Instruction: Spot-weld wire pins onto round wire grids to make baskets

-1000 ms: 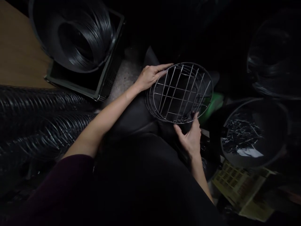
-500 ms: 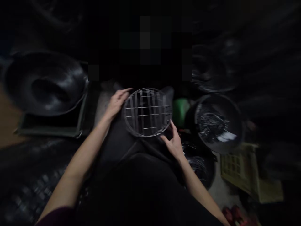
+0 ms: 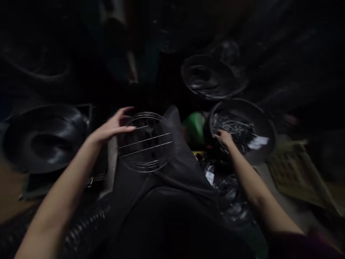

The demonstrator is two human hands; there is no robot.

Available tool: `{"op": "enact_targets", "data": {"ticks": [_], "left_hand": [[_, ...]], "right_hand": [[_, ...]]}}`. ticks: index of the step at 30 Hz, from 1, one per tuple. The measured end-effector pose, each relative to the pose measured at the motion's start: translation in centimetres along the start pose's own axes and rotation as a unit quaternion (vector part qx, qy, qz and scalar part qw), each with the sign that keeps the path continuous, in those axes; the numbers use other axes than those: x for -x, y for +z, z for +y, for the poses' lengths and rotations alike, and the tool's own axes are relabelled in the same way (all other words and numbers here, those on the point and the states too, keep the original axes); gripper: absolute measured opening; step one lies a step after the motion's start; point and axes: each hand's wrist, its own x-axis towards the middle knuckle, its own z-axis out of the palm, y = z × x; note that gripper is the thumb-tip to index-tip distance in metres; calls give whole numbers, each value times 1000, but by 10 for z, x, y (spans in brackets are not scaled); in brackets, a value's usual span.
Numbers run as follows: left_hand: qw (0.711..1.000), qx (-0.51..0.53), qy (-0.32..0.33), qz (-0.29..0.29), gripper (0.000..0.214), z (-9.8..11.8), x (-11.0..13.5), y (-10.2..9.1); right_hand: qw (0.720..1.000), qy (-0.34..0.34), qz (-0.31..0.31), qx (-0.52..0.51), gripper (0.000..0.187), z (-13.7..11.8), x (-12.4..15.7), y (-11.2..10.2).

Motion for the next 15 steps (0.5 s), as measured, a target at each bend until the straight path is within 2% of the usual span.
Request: {"op": "enact_targets", "data": {"ticks": [2,4,7,9,11,15], "left_hand": [[994,-51,73,69,107,14,12,-10],[972,-117,177,103,108,21,15,-11],[914,-255,296,110,95,16,10,10],[885,-337,306,98,88,3,3,30],[870,-388,290,89,86,-9,-4,46],[870,-407,259,103,94,-22,-10,57]], "right_hand": [[1000,18,13,3,13,3,-1,0],[999,29,25,4,20,9,-6,2],[998,35,42,10,26,11,-11,5],[998,35,53,16,30,8,-12,3],[997,34,65,18,35,6,-14,-2],[996,53,75,13,47,12,-17,-18]]}}
